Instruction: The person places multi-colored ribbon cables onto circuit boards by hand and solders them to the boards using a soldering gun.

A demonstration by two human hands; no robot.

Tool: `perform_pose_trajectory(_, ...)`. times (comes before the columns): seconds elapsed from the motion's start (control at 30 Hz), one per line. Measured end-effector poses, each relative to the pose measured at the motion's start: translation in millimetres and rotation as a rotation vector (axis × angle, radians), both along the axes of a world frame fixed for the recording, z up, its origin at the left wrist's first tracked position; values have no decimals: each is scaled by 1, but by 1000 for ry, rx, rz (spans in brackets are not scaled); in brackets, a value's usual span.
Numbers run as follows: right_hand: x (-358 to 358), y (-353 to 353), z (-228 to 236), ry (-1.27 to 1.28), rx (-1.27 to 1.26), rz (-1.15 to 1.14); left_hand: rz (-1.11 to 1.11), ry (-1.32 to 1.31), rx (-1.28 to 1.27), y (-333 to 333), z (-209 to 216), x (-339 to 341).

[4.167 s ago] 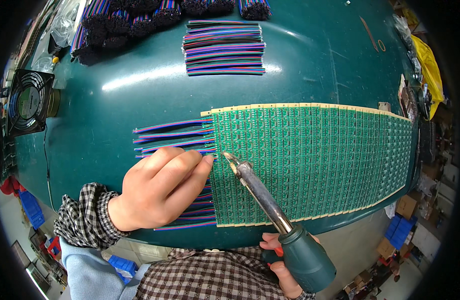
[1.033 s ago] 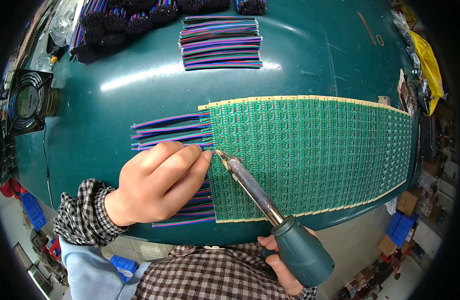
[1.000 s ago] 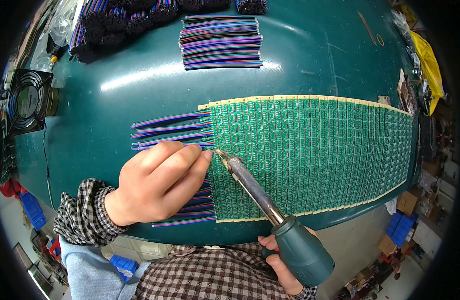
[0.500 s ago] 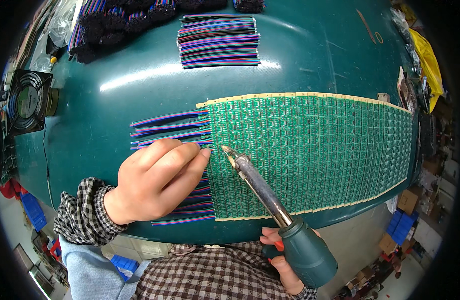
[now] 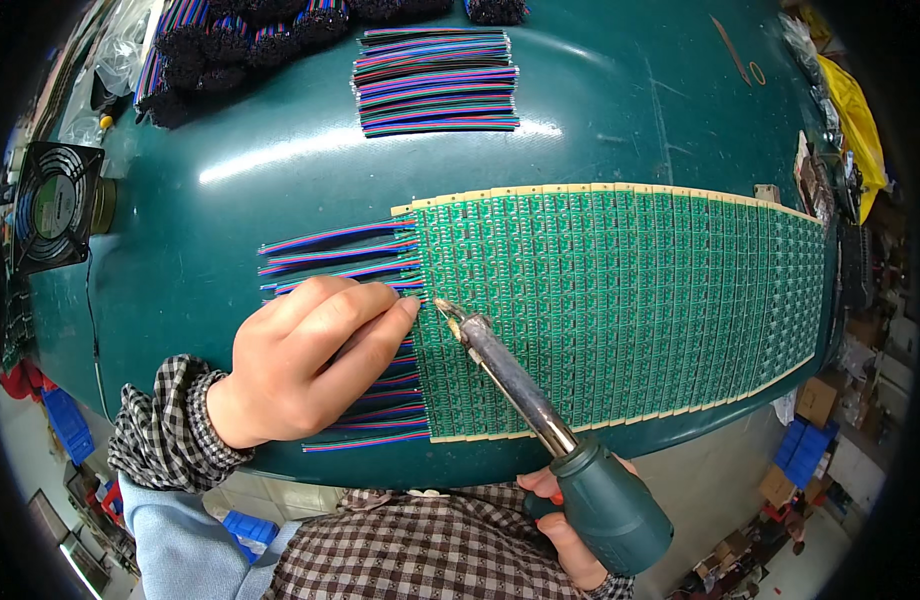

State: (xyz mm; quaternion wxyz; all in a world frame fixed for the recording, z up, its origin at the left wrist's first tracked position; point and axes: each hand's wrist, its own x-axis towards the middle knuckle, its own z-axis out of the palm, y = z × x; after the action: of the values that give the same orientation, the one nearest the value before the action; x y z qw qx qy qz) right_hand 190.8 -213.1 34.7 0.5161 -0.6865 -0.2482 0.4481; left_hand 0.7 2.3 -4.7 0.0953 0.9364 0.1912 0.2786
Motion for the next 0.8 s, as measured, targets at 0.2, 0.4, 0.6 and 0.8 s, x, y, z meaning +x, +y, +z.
perform_pose_trajectory(0.2,-2,2,-2,41,20,2,-7,27,21,-1,3,1)
perform_pose_trajectory(0.4,-2,3,0,53,21,6,-20,11,4,1,0,0)
perform_pose_trajectory(0.6,1,2,-1,59,18,60,-19,19,12,0,1,0)
perform_pose_trajectory(0.8,0,2,-3,62,33,61,-15,21,35,-1,0,1)
